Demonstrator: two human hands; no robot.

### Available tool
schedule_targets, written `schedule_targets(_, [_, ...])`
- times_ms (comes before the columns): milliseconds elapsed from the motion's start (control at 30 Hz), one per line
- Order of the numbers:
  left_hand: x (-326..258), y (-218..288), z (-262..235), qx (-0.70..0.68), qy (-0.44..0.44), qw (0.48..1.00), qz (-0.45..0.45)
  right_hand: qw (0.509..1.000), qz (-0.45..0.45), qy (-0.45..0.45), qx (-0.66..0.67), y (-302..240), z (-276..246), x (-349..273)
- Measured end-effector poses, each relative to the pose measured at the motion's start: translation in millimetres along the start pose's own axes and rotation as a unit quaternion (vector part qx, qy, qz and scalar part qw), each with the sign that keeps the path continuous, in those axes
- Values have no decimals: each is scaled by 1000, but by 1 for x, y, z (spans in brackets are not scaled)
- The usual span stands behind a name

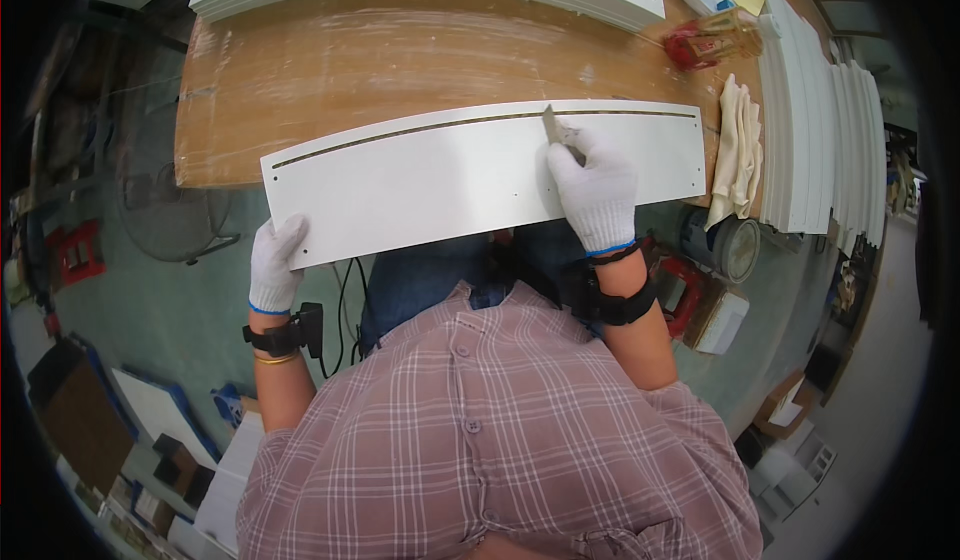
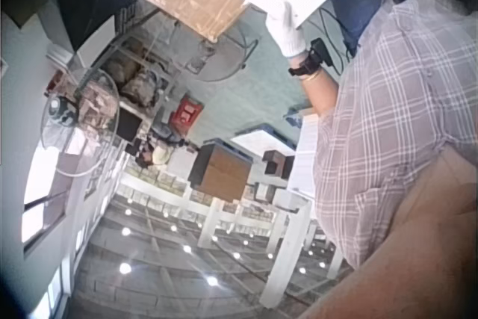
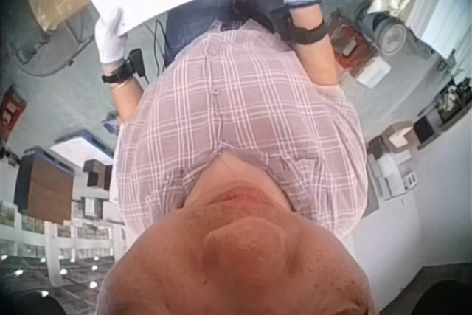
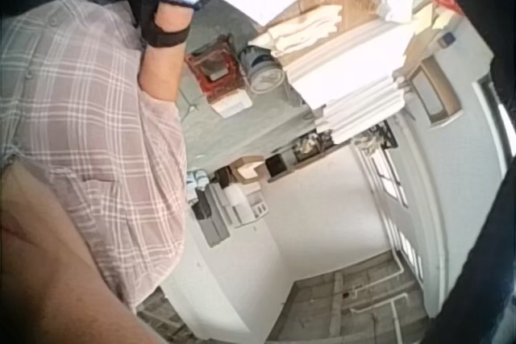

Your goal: The recorder is cleaning, scraping, and sanding white furniture panels at a workshop workbench.

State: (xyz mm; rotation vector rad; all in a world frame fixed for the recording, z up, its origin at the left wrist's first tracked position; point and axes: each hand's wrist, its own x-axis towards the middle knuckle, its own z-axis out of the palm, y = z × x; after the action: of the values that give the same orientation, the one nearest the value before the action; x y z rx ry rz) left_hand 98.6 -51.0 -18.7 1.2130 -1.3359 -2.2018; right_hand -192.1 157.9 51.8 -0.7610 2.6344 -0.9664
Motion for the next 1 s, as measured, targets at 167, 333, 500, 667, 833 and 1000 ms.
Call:
schedule_targets(167, [-3,9,5,-25,-28,999,-18,993,-99,39,-54,5,6,0])
schedule_targets(333, [-1,2,0,-29,-12,999,-12,991,-106,60,-48,5,9,4])
schedule_targets(500, [0,2,0,-38,-17,999,-12,988,-140,65,-9,11,14,12])
schedule_targets(667, [-1,0,-1,-43,-15,999,-20,994,-95,46,6,8,11,10])
schedule_targets(833, [0,1,-2,-34,-18,999,-20,989,-133,69,-9,4,11,8])
schedule_targets(1000, [1,-3,1,-1,8,1000,4,997,-57,45,14,10,12,7])
